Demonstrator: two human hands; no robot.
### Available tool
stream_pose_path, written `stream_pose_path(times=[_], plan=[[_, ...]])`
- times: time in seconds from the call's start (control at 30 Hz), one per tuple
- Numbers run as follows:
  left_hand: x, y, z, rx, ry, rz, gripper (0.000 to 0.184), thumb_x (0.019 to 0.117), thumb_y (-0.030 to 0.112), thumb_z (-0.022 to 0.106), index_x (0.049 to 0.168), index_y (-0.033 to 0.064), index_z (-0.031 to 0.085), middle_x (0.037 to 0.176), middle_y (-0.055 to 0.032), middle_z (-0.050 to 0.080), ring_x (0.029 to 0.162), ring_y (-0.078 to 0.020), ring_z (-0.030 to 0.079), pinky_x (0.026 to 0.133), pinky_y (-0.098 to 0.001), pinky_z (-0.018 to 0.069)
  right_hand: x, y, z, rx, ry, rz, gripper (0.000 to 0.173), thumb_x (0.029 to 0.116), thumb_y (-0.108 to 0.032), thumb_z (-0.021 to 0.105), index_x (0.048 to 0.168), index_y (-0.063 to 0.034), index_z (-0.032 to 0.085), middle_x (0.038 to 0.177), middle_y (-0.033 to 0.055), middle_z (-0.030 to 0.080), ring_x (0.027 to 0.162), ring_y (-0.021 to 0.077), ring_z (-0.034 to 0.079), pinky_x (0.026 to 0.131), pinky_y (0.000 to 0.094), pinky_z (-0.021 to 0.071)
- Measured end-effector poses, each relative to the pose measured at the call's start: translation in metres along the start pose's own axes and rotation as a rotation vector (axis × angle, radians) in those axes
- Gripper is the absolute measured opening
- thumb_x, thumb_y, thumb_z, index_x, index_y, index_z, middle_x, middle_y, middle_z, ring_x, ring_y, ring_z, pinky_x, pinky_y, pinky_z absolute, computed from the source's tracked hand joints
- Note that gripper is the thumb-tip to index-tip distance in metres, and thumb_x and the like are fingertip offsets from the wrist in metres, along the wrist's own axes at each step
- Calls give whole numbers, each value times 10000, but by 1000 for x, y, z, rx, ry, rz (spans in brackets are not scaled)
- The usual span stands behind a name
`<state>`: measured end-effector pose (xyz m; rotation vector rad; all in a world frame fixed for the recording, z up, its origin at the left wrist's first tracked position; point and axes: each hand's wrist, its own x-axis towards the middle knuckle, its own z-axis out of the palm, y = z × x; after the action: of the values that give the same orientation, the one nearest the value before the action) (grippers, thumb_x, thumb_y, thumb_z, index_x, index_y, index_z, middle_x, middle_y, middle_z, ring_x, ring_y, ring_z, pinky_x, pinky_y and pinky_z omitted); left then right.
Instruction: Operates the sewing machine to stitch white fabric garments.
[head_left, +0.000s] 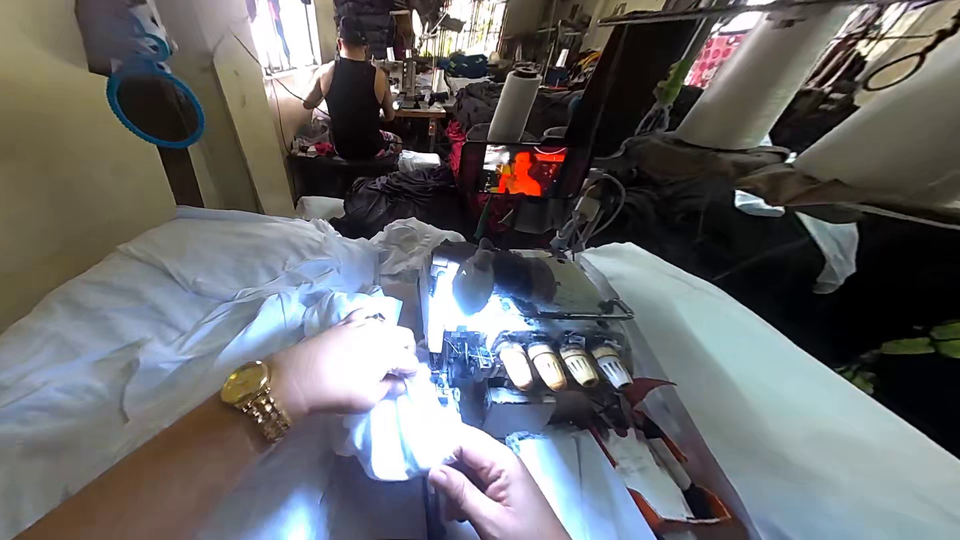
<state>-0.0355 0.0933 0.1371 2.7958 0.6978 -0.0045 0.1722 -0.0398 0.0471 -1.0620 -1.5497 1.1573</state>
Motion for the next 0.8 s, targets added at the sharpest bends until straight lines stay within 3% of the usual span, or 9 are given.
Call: stream_pose_path(times=[0.17, 0.23, 0.37, 0.47, 0.53, 0.63, 0.7, 0.73, 0.8], plan=[[-7, 43, 4, 14, 47, 186, 220, 1025, 232, 564, 939, 80, 698, 818, -94, 655, 771, -270, 672, 653, -470, 527, 1, -1, -3, 1, -33, -28, 110, 968, -61, 639, 946, 28, 699, 934, 76, 657, 739, 55, 640, 668, 232, 575], [-5, 45, 13, 23, 59, 188, 210, 1010, 240, 581, 935, 75, 688, 872, -96, 643, 810, -267, 652, 684, -451, 503, 1, -1, -4, -26, -44, -31, 117, 972, -69, 641, 944, 28, 701, 944, 87, 651, 755, 68, 639, 675, 239, 574], [-3, 33, 12, 30, 12, 111, 227, 987, 253, 609, 1013, 47, 700, 1113, -152, 689, 1045, -341, 660, 898, -557, 483, 2, -3, -5, -102, -27, -33, 145, 979, -84, 642, 948, 45, 703, 1006, 123, 656, 791, 81, 643, 697, 235, 569], [-4, 35, 9, 10, 20, 86, 268, 1017, 304, 559, 977, 70, 683, 929, -130, 671, 924, -315, 665, 836, -532, 489, 6, -2, -8, -142, -24, -80, 132, 977, -61, 627, 961, 43, 706, 1017, 135, 663, 810, 98, 648, 717, 248, 567], [-3, 32, 6, 67, 15, 7, 313, 1030, 312, 495, 1013, 65, 687, 1011, -142, 659, 1010, -332, 641, 898, -542, 464, 9, -1, -9, -158, -1, -71, 120, 972, -61, 631, 962, 23, 718, 1011, 116, 668, 777, 87, 652, 689, 244, 577], [-6, 31, 0, 38, 31, -54, 261, 992, 245, 525, 1052, 74, 711, 1156, -128, 653, 1136, -326, 611, 1008, -569, 431, 9, -3, -9, -191, 25, -94, 144, 977, -76, 642, 1043, 24, 721, 1057, 117, 693, 790, 85, 671, 699, 241, 588], [-9, 42, 6, -64, 156, 125, 207, 958, 217, 577, 928, 65, 714, 1066, -128, 685, 1026, -319, 653, 847, -534, 515, 4, -6, -5, -218, 78, -192, 193, 965, -71, 670, 1104, 60, 706, 1033, 160, 705, 755, 97, 674, 692, 247, 590], [-9, 48, 12, -76, 202, 207, 204, 967, 229, 580, 893, 82, 702, 977, -108, 679, 927, -291, 660, 756, -491, 515, 1, -5, -2, -251, 109, -259, 171, 954, -55, 674, 1063, 71, 714, 985, 171, 695, 763, 110, 666, 705, 244, 583], [-8, 54, 21, -105, 172, 224, 251, 1001, 288, 567, 906, 84, 678, 851, -93, 642, 827, -272, 641, 728, -482, 468, -6, 1, -2, -315, 144, -333, 125, 939, -41, 680, 983, 57, 743, 961, 173, 686, 862, 137, 668, 788, 235, 569]])
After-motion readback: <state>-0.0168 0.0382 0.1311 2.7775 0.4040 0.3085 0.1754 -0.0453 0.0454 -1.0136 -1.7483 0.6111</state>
